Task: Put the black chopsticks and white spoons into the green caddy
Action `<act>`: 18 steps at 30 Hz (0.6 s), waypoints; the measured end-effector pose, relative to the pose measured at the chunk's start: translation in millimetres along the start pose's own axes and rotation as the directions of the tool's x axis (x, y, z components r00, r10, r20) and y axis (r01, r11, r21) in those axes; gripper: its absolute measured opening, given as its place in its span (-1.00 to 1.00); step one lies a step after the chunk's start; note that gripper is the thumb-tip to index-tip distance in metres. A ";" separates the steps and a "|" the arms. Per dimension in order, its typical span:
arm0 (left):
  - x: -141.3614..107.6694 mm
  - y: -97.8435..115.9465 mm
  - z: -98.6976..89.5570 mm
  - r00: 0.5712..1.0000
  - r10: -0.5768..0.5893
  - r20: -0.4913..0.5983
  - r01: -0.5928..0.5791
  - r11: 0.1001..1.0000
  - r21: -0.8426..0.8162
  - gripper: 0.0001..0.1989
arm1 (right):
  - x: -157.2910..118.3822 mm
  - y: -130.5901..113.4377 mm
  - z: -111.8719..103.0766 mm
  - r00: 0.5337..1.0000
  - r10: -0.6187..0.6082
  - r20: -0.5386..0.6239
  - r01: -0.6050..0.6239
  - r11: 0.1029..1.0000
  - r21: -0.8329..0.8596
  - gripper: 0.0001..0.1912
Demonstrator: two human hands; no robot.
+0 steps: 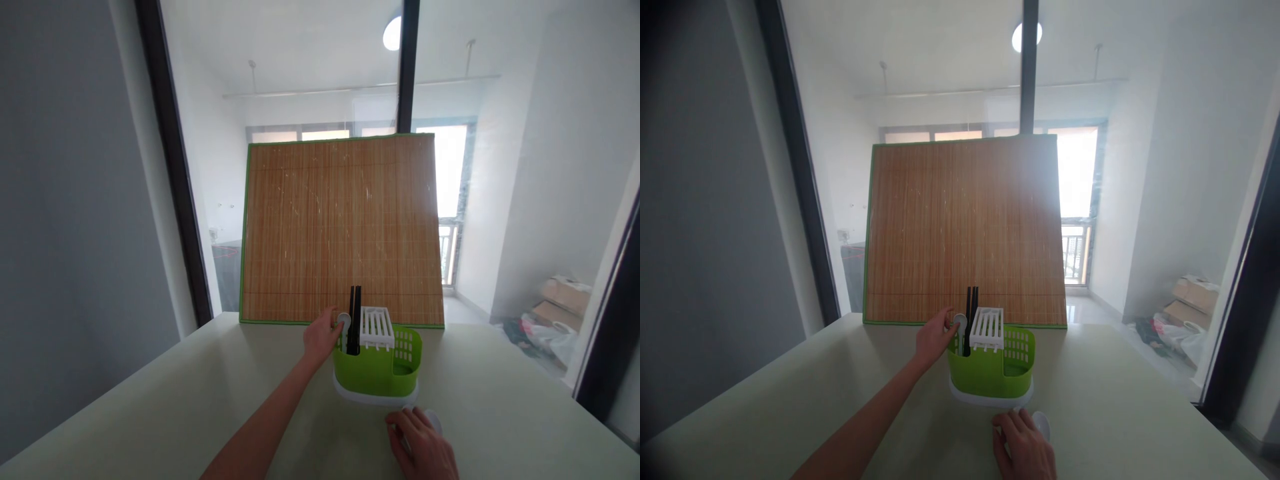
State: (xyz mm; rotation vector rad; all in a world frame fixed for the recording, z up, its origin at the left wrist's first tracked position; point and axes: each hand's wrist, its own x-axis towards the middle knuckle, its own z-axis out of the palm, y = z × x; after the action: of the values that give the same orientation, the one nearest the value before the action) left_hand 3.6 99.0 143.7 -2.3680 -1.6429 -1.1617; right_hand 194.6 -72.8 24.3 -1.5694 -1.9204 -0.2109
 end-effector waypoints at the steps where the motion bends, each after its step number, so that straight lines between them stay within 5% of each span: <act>1: -6.7 -0.9 -2.1 0.999 -0.020 -0.045 0.019 0.999 -0.037 -0.61 | 0.9 4.2 -3.7 1.000 0.017 -0.017 -0.018 0.998 -0.062 -0.84; 4: -39.3 -2.6 -2.4 0.975 -0.117 -0.188 0.067 0.966 -0.250 -0.63 | 2.6 18.5 -11.9 0.994 0.079 -0.081 -0.095 0.968 -0.231 -0.79; 6: -69.4 -1.0 3.6 0.969 -0.152 -0.193 0.067 0.919 -0.390 -0.66 | 2.7 25.8 -14.8 0.989 0.111 -0.096 -0.135 0.941 -0.310 -0.76; 12: -145.1 18.9 29.1 0.998 -0.033 0.053 0.055 0.867 -0.495 -0.75 | -0.5 26.3 -17.9 0.984 0.179 -0.006 -0.169 0.919 -0.356 -0.79; 18: -160.7 31.8 39.3 0.966 0.037 0.254 0.104 0.848 -0.519 -0.75 | -0.7 20.9 -16.9 0.977 0.212 0.010 -0.201 0.940 -0.275 -0.82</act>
State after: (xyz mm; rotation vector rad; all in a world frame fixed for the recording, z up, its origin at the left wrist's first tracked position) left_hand 25.4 -25.9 32.7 -2.9405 -1.5923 -1.5445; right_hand 220.3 -76.1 31.6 -1.9573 -1.7966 -0.3697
